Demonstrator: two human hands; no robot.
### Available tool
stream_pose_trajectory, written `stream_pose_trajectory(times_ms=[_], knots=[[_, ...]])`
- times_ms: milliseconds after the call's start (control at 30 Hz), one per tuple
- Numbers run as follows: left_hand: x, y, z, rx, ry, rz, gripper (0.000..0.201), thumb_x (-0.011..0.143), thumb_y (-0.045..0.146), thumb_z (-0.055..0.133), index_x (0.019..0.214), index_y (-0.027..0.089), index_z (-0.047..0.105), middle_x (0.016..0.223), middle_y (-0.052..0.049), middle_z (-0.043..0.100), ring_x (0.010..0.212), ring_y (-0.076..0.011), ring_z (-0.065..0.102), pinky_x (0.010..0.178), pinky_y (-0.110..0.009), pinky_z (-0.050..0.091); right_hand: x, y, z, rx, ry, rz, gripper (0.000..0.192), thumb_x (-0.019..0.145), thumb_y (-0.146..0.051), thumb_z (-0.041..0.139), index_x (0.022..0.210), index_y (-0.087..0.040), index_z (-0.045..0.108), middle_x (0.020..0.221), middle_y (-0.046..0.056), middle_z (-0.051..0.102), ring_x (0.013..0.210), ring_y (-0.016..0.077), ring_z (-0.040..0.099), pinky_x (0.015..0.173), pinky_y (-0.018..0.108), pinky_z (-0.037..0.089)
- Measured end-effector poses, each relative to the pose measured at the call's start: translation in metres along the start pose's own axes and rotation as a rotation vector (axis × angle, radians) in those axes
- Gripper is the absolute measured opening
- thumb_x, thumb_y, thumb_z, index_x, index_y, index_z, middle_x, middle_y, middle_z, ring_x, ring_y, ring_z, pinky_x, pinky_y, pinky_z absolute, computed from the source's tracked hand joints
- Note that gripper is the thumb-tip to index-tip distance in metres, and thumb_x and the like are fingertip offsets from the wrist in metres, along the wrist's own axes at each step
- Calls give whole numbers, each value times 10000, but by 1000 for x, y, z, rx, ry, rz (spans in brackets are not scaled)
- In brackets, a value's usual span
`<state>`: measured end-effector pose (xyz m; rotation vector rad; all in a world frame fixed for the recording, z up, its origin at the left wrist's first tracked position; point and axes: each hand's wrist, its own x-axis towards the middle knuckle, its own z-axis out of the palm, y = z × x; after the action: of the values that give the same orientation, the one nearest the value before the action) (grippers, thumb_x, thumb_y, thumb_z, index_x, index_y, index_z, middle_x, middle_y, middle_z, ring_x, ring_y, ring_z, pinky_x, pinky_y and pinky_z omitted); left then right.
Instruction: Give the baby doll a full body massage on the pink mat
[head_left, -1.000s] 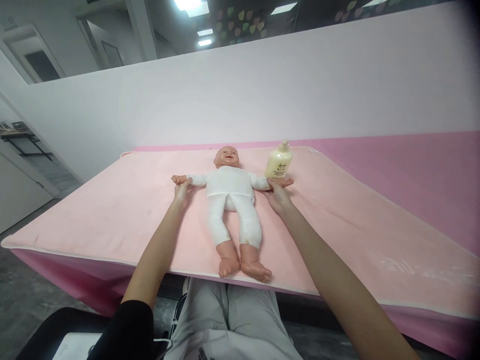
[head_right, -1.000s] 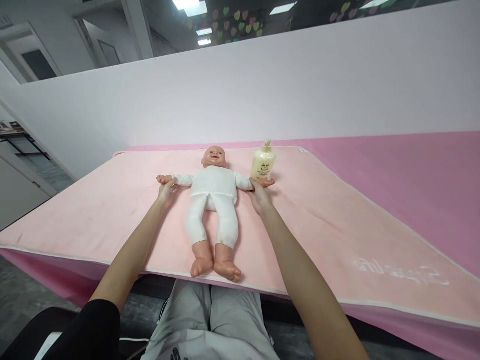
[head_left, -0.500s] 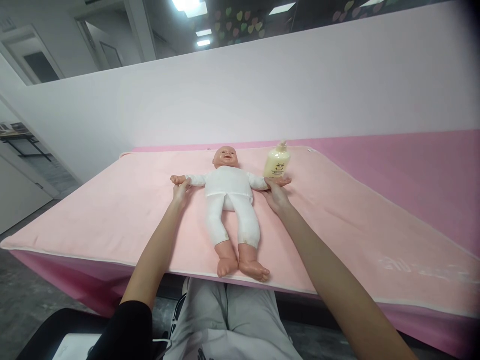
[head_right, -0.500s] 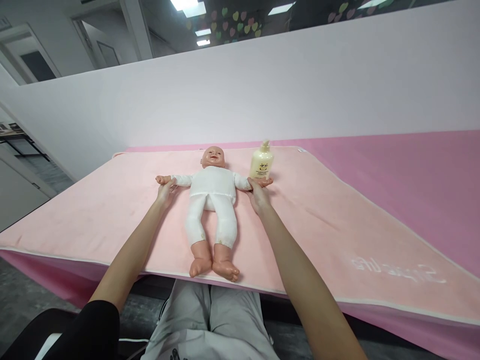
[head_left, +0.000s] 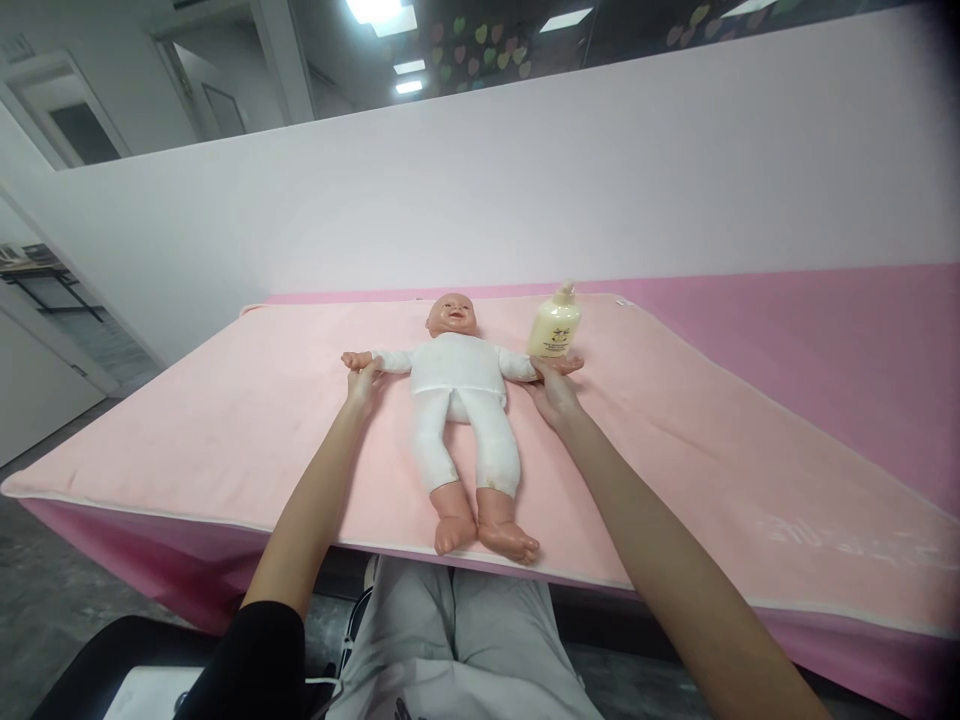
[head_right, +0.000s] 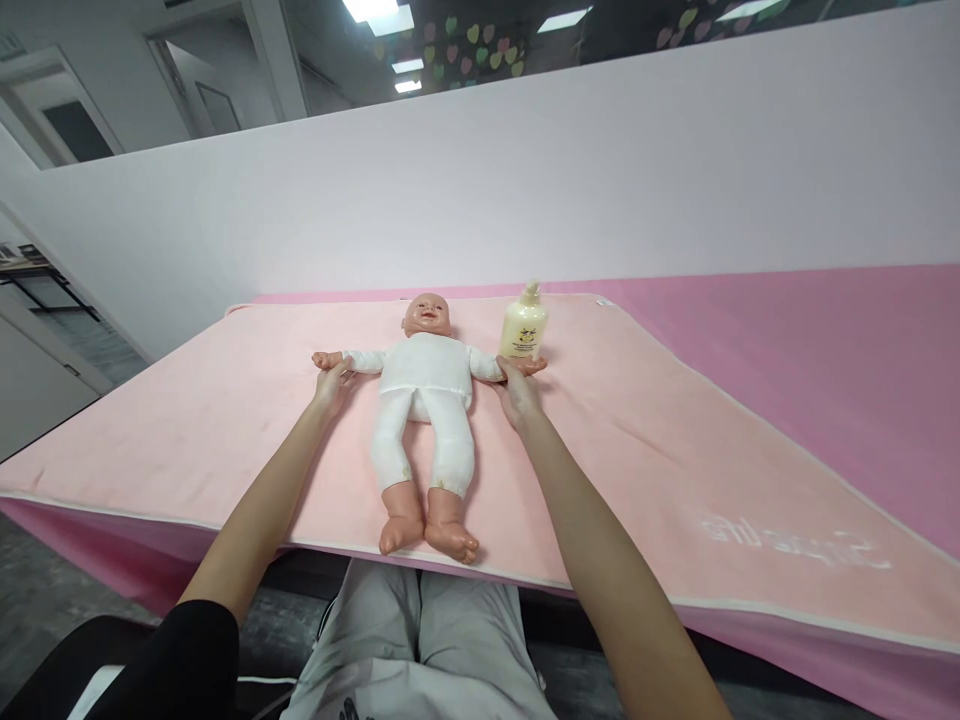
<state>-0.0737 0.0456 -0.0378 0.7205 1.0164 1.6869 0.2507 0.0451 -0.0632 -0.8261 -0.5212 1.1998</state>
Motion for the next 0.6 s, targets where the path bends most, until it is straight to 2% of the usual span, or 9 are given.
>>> stream_pose_trajectory(times_ms=[167, 600], knots=[[2, -1, -2, 57, -24, 30, 355, 737, 147, 691, 1011, 224, 478, 1014, -48, 634, 951, -176, 641, 937, -390, 492, 1, 1, -1, -10, 4, -19, 272, 749, -164, 671, 1005, -195, 581, 1190, 56, 621, 1144, 172, 590, 942, 365, 538], [6, -4, -4, 27, -22, 28, 342, 730, 141, 708, 986, 216, 494, 994, -56, 629, 923, -172, 644, 952, -404, 485, 2, 2, 0, -5, -24, -35, 253, 763, -152, 650, 1002, -202, 585, 1173, 47, 628, 1140, 169, 594, 966, 374, 521]])
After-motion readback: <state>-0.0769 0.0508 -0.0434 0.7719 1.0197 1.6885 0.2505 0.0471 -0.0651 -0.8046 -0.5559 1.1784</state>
